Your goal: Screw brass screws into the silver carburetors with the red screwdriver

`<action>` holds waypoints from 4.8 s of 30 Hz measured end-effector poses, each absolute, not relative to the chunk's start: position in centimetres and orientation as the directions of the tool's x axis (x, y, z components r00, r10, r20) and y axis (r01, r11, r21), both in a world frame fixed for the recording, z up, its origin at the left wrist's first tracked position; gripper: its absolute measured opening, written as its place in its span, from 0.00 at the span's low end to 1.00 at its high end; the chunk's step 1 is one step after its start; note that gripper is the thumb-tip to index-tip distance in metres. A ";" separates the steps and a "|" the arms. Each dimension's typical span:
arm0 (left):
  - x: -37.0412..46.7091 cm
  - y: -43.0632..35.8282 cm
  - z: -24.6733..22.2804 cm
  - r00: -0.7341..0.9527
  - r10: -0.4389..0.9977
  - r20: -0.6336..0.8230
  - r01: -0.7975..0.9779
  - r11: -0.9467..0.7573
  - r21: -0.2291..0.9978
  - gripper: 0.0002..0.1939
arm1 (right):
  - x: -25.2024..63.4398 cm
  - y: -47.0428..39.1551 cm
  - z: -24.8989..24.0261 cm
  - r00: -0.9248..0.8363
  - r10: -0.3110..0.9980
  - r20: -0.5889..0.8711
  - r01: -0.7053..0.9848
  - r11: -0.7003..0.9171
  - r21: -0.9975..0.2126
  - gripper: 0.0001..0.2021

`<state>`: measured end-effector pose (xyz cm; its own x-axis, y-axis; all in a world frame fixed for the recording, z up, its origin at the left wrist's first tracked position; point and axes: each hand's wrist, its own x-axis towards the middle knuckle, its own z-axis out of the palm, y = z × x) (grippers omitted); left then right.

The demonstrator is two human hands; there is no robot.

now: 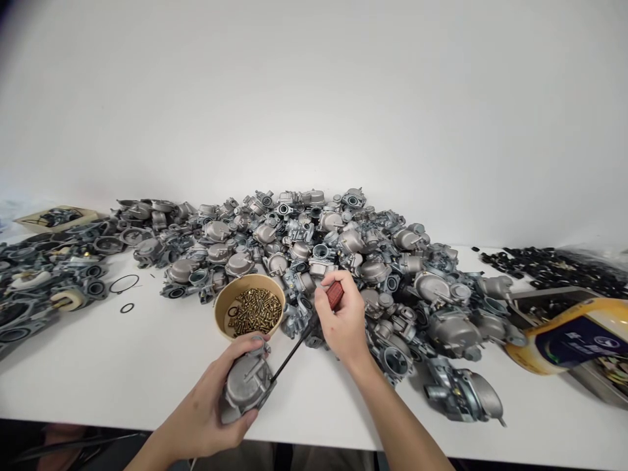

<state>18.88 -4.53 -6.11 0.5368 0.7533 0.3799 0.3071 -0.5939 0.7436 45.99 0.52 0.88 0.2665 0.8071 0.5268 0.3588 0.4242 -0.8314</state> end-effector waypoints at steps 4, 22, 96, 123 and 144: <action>18.9 -4.6 -6.0 0.535 0.752 0.386 0.308 -0.599 0.739 0.51 | 46.3 0.7 0.6 0.294 0.804 0.517 0.351 0.412 -0.841 0.07; 19.1 -4.6 -6.1 0.533 0.765 0.362 0.307 -0.574 0.759 0.52 | 45.9 0.4 1.1 0.234 0.794 0.562 0.395 0.451 -0.801 0.06; 19.0 -4.6 -6.8 0.491 0.809 0.324 0.361 -0.527 0.770 0.52 | 43.7 2.1 14.4 -0.855 0.432 0.288 0.214 0.799 -0.562 0.18; 18.9 -4.9 -7.7 0.469 0.820 0.327 0.370 -0.519 0.770 0.53 | 43.8 1.5 14.3 -0.818 0.502 0.282 0.305 0.793 -0.527 0.13; 18.9 -4.8 -6.8 0.487 0.800 0.351 0.363 -0.551 0.751 0.54 | 43.6 2.2 14.5 -0.764 0.612 0.204 0.467 0.743 -0.479 0.10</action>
